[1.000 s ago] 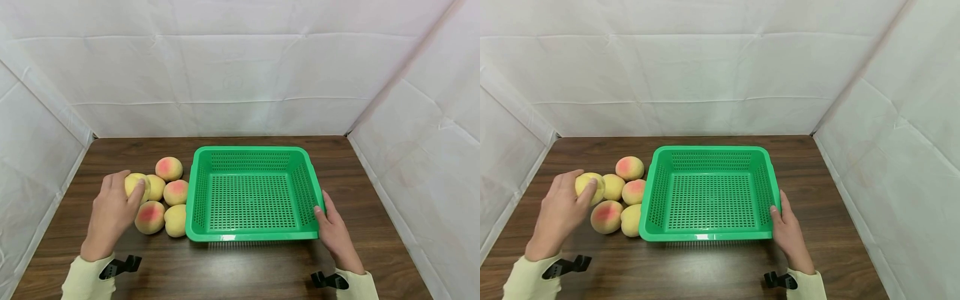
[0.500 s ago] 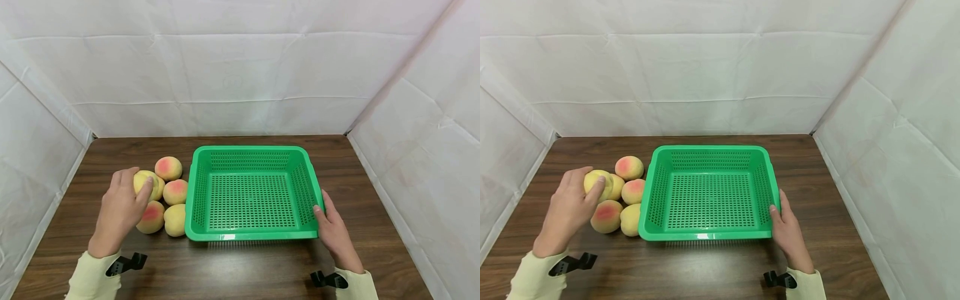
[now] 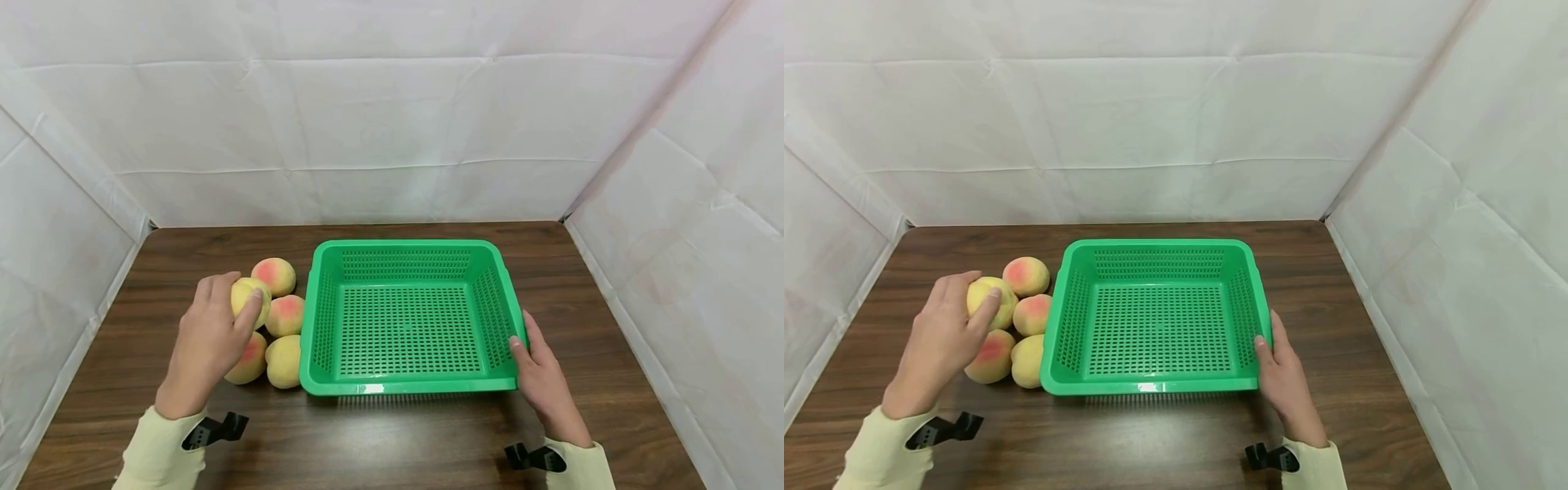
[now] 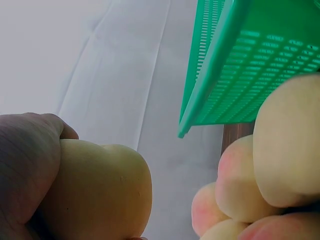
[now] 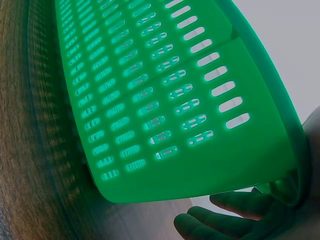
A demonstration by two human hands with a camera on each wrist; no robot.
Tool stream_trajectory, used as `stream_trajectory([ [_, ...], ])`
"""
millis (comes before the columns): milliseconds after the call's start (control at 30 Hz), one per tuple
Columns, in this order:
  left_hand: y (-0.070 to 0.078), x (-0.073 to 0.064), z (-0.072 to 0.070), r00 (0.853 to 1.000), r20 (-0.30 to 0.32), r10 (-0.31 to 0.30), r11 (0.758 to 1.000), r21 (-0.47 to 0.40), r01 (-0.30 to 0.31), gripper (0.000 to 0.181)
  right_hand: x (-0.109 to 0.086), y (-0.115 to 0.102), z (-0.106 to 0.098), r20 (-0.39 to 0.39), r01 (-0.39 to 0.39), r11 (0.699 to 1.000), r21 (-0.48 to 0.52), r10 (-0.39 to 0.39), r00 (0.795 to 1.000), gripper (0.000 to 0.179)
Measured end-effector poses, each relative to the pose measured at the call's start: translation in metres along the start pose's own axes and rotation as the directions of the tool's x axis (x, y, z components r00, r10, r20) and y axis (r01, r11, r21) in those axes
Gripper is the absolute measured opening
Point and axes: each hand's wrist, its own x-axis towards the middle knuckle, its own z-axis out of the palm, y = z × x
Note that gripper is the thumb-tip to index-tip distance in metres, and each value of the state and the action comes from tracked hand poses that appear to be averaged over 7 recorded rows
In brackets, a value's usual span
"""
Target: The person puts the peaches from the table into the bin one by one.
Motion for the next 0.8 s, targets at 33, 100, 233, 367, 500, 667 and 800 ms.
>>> stream_trajectory([
  [33,0.001,0.0,0.001,1.0,0.002,0.005,1.0,0.002,-0.005,0.055,0.0,0.0,0.0,-0.001,0.001,1.0,0.0,-0.001,1.0,0.065],
  [100,0.004,0.001,0.001,1.0,0.0,0.015,1.0,-0.002,-0.015,0.054,0.0,0.0,0.0,-0.003,0.001,1.0,-0.001,-0.001,1.0,0.065],
  [233,0.008,0.002,0.002,0.999,0.005,0.034,0.999,-0.013,-0.033,0.053,0.001,0.0,0.001,-0.007,0.018,1.0,0.002,-0.017,1.0,0.064],
  [367,0.011,0.003,0.004,0.998,0.013,0.055,0.998,-0.014,-0.055,0.054,0.002,0.0,0.002,-0.001,0.029,0.999,0.019,-0.029,1.0,0.064],
  [500,0.015,0.004,0.006,0.997,0.014,0.078,0.997,-0.01,-0.078,0.053,0.001,-0.001,0.001,0.002,0.016,1.0,0.022,-0.016,1.0,0.065],
  [667,0.021,0.006,0.009,0.996,0.026,0.086,0.996,-0.017,-0.086,0.053,0.0,-0.001,0.001,-0.001,0.001,1.0,0.012,-0.001,1.0,0.065],
  [800,0.027,0.009,0.011,0.994,0.021,0.107,0.994,-0.022,-0.107,0.052,0.0,-0.001,0.001,-0.002,-0.002,1.0,0.008,0.002,1.0,0.065],
])
